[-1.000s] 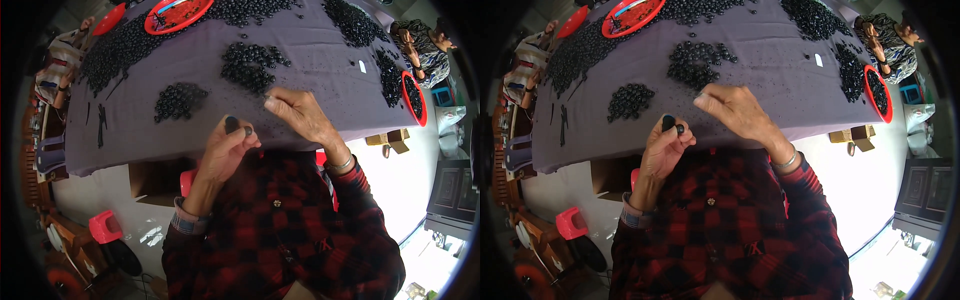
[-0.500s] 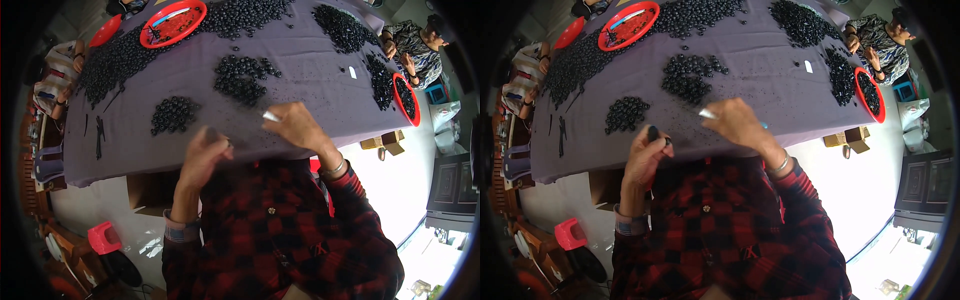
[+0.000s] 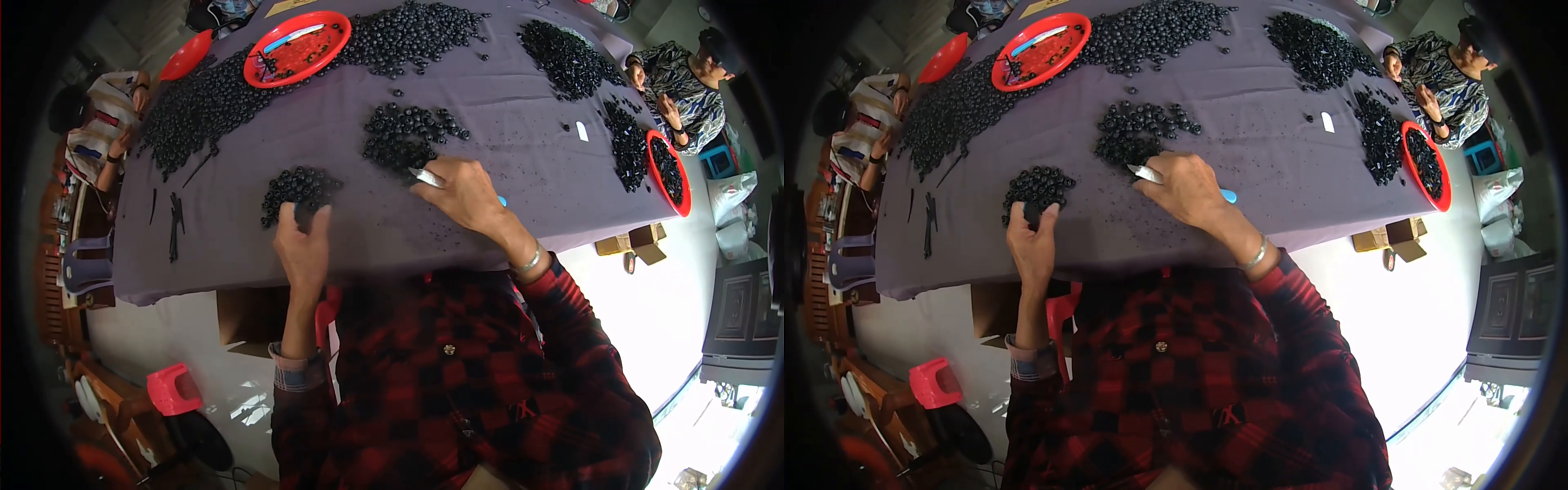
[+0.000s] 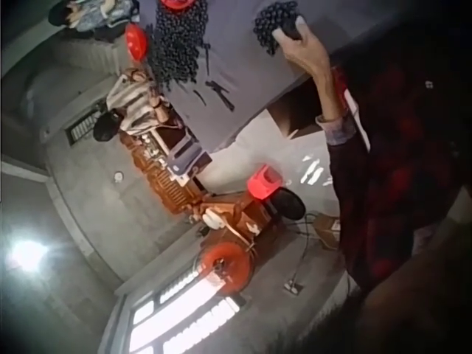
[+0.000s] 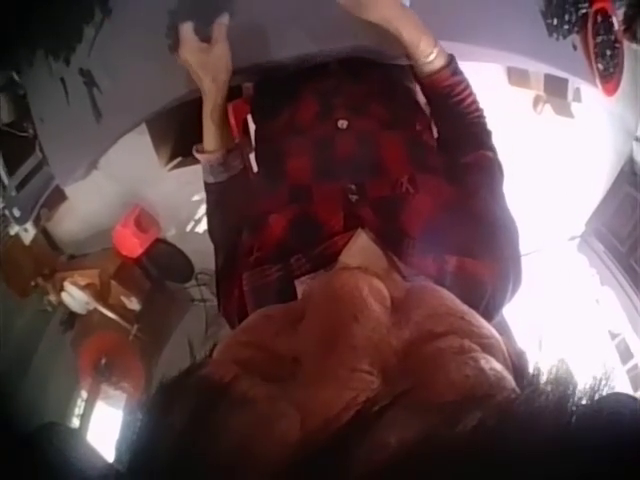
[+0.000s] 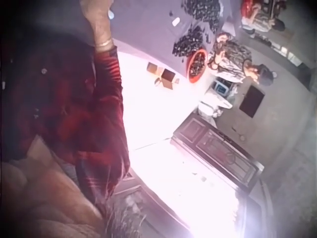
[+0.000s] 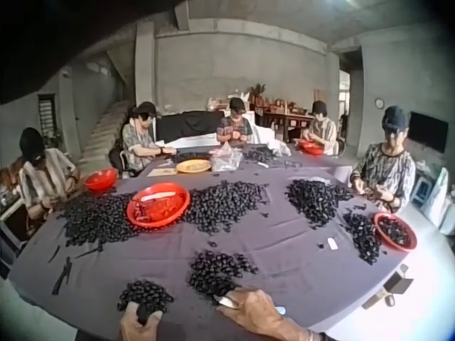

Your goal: The person trims excess material from small black plastic components using a small utility cutter, handling the pieces one at a time over the table.

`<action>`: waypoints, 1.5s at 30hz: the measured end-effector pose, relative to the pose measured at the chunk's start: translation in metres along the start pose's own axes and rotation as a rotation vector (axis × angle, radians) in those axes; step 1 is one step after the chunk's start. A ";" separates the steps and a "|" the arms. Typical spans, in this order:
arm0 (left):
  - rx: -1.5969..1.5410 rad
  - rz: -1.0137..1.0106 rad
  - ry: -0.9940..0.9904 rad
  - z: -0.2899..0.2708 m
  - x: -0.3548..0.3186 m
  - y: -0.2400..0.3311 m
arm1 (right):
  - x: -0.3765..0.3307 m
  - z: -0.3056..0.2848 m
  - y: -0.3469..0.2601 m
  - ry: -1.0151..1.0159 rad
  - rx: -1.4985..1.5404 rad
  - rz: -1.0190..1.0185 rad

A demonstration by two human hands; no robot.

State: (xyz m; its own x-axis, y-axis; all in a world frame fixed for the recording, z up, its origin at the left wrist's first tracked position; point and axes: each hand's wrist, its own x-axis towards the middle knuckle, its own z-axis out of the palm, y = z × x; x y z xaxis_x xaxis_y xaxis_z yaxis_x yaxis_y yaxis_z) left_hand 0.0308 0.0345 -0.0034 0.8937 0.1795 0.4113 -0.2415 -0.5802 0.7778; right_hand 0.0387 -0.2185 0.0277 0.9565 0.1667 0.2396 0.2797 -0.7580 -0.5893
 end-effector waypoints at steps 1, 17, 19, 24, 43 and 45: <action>-0.278 -0.162 -0.135 0.001 -0.005 0.007 | -0.004 -0.007 -0.006 -0.031 0.137 0.001; -1.360 -0.698 -0.746 0.013 -0.047 0.056 | -0.045 -0.007 -0.041 -0.156 0.864 -0.202; -1.382 -0.703 -0.767 0.012 -0.045 0.059 | -0.046 -0.009 -0.042 -0.163 0.837 -0.222; -1.364 -0.731 -0.735 0.011 -0.046 0.064 | -0.045 -0.016 -0.045 -0.095 0.612 -0.320; -1.443 -0.591 -0.632 0.012 -0.038 0.059 | -0.045 -0.028 -0.041 -0.152 0.681 -0.049; -1.440 -0.578 -0.625 0.012 -0.038 0.060 | -0.047 -0.029 -0.043 -0.149 0.630 -0.092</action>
State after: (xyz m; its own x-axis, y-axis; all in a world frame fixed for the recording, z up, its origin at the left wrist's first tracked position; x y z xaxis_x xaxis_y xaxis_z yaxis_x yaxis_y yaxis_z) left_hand -0.0136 -0.0161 0.0216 0.9008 -0.4332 -0.0307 0.3412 0.6623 0.6670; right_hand -0.0213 -0.2120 0.0645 0.9148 0.3335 0.2277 0.3130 -0.2293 -0.9216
